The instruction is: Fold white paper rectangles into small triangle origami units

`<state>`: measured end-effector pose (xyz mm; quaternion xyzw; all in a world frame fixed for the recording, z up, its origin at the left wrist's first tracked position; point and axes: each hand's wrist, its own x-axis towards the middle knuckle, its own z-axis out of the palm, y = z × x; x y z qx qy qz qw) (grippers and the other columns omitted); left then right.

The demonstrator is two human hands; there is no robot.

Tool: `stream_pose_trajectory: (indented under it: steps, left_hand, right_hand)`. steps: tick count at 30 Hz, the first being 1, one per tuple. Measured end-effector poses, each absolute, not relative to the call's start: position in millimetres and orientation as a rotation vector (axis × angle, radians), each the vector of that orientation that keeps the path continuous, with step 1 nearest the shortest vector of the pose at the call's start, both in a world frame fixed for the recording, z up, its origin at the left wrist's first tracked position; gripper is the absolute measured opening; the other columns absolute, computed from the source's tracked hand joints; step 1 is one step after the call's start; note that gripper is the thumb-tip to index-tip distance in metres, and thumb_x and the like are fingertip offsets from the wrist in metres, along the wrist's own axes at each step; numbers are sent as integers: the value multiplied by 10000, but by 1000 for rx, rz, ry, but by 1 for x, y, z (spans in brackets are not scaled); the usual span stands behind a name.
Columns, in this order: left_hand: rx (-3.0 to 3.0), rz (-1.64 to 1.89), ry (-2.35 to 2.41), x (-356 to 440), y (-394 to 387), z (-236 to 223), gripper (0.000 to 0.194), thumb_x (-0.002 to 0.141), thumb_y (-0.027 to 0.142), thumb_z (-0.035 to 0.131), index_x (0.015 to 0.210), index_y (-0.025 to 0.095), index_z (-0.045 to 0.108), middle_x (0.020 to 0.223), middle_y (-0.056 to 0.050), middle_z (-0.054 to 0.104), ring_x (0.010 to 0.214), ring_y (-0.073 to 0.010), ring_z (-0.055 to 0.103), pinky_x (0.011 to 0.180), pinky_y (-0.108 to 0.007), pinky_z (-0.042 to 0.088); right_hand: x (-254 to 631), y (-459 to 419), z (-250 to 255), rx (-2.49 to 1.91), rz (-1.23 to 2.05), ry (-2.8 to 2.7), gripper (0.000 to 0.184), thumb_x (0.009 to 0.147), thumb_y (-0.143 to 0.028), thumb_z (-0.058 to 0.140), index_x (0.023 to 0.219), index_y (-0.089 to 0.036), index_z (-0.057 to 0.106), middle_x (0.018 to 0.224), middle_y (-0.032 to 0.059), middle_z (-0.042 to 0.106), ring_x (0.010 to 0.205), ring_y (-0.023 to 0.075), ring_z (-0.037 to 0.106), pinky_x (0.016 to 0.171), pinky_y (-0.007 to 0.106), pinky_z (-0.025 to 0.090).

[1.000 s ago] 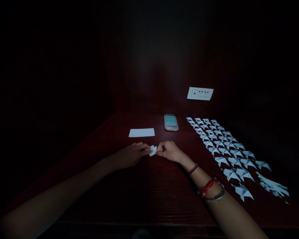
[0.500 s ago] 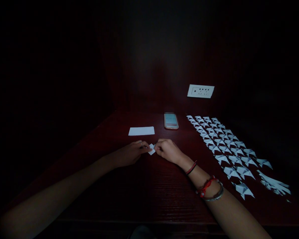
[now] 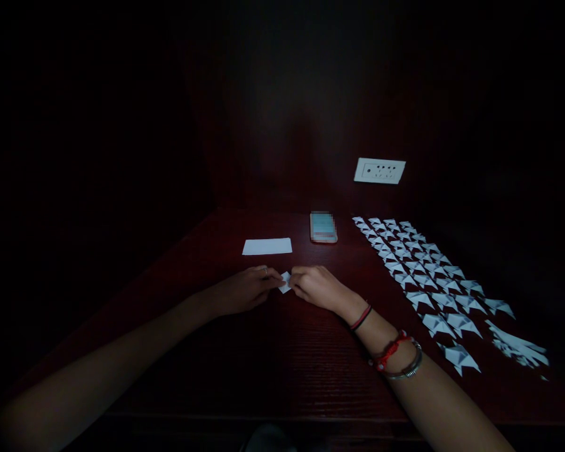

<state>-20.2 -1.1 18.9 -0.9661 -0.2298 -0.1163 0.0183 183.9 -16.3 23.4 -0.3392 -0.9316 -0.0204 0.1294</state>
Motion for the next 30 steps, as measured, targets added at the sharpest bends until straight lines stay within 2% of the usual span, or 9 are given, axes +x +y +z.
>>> stream_pose_trajectory:
  steps: [9,12,16,25,30]
  left_hand:
    - [-2941,-296,-712,-20,-3,17,372,766,122,398,1124,221,415,1051,-39,430,928,-157,408,799,-281,328]
    - [-2943,-283,-731,-20,-3,16,396,762,113,389,1139,232,402,1055,-33,430,919,-157,407,780,-276,334]
    - [-2961,-270,-737,-21,-3,16,411,758,114,390,1150,239,391,1059,-25,438,932,-156,401,783,-272,327]
    - [-2909,-246,-764,-21,-6,17,404,764,122,384,1152,235,396,1086,-31,429,921,-161,410,756,-260,335]
    - [-2882,-250,-785,-22,-9,18,398,768,147,389,1152,250,387,1103,-28,412,935,-171,401,731,-263,354]
  right_hand:
    - [183,-20,30,-932,61,-2728,145,773,-148,429,791,-144,572,809,43,535,741,109,503,674,218,367]
    - [185,-19,31,-870,194,-2709,178,765,-130,431,844,-150,589,833,40,553,760,106,511,684,215,379]
    - [192,-15,30,-828,363,-2649,221,757,-127,439,901,-172,602,804,24,571,694,90,518,636,203,393]
    - [191,-14,28,-899,145,-2708,298,748,-104,423,971,-215,587,818,25,557,728,102,514,687,221,394]
    - [189,-18,34,-911,73,-2778,273,736,-99,421,911,-192,610,811,22,569,727,101,521,690,216,393]
